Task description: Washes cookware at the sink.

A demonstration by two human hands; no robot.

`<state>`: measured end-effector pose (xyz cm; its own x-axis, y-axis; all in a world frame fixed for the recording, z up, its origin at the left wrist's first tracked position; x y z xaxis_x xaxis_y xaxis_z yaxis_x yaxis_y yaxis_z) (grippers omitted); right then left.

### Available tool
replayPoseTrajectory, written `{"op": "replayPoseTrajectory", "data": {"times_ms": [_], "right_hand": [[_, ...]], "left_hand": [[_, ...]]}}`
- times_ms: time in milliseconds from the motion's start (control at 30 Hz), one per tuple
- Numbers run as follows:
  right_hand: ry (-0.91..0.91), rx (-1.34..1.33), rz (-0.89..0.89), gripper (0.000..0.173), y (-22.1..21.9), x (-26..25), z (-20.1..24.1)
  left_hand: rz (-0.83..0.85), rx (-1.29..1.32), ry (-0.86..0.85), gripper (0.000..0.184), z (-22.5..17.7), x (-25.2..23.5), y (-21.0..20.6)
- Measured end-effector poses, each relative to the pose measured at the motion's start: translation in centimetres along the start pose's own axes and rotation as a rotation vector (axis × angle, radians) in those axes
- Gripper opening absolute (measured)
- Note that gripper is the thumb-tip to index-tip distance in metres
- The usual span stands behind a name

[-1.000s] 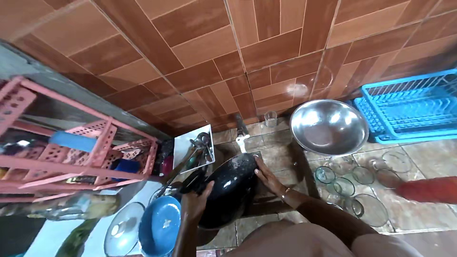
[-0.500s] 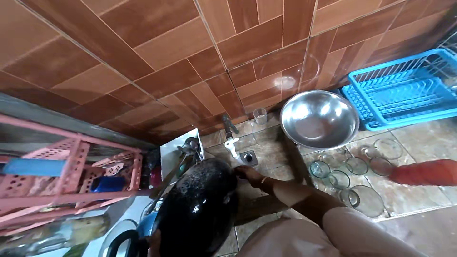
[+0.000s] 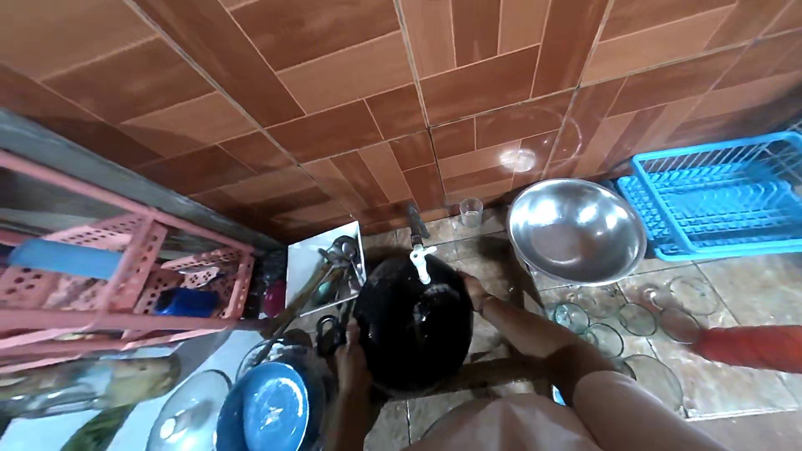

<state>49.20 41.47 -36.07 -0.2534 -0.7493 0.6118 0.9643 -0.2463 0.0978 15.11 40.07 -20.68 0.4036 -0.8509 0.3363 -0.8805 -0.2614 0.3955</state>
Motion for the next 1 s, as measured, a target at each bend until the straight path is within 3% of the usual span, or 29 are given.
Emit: {"op": "replayPoseTrajectory", "data": {"times_ms": [133,267,367,433,500,567,700,800,867,1000], "right_hand": [[-0.020,0.151,-0.117,0.059,4.4,-0.3,0.6],[0.081,0.327,-0.127,0.058,5.9,0.1,4.9],[0.318,0.607,-0.084,0.066,3.9,-0.8,8.5],[0.502,0.795,-0.035,0.074,0.5,0.0,10.7],[0.713,0.952,-0.007,0.070,-3.5,2.4,11.9],[0.889,1.067,0.044,0.065,-7.3,5.9,11.2],[1.184,1.186,0.248,0.050,-11.1,13.4,5.1],[1.387,1.225,0.120,0.052,-9.1,16.3,0.8],[1.153,1.043,-0.025,0.054,-5.2,14.9,0.0],[0.365,0.490,-0.209,0.072,3.5,8.4,-4.3]], "left_hand": [[0.092,-0.004,0.092,0.062,2.5,-1.2,-4.8],[0.137,-0.024,0.159,0.068,3.8,-2.0,-8.6],[0.149,0.007,0.181,0.066,3.9,-2.2,-10.4],[0.166,0.032,0.177,0.066,3.8,-2.2,-11.5],[0.179,0.035,0.175,0.068,3.7,-2.4,-12.3],[0.190,0.035,0.167,0.068,3.9,-2.8,-12.9],[0.174,0.047,0.146,0.065,4.3,-3.3,-13.0],[0.155,0.086,0.188,0.063,5.4,-3.1,-12.3],[0.153,0.193,0.242,0.059,6.8,-3.1,-12.1],[0.090,0.239,0.267,0.057,7.2,-1.5,-9.8]]}}
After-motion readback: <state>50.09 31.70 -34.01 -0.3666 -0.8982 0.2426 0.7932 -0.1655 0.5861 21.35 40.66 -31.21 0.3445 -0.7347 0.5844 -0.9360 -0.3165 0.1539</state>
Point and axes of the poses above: each hand's wrist, its own x-axis away from the middle knuckle, its own y-axis out of the back of the hand, z = x × y, the point moved 10 cm from there along -x, towards the middle knuckle, and after that the axes turned 1 degree about x, right-handed, at the moved point
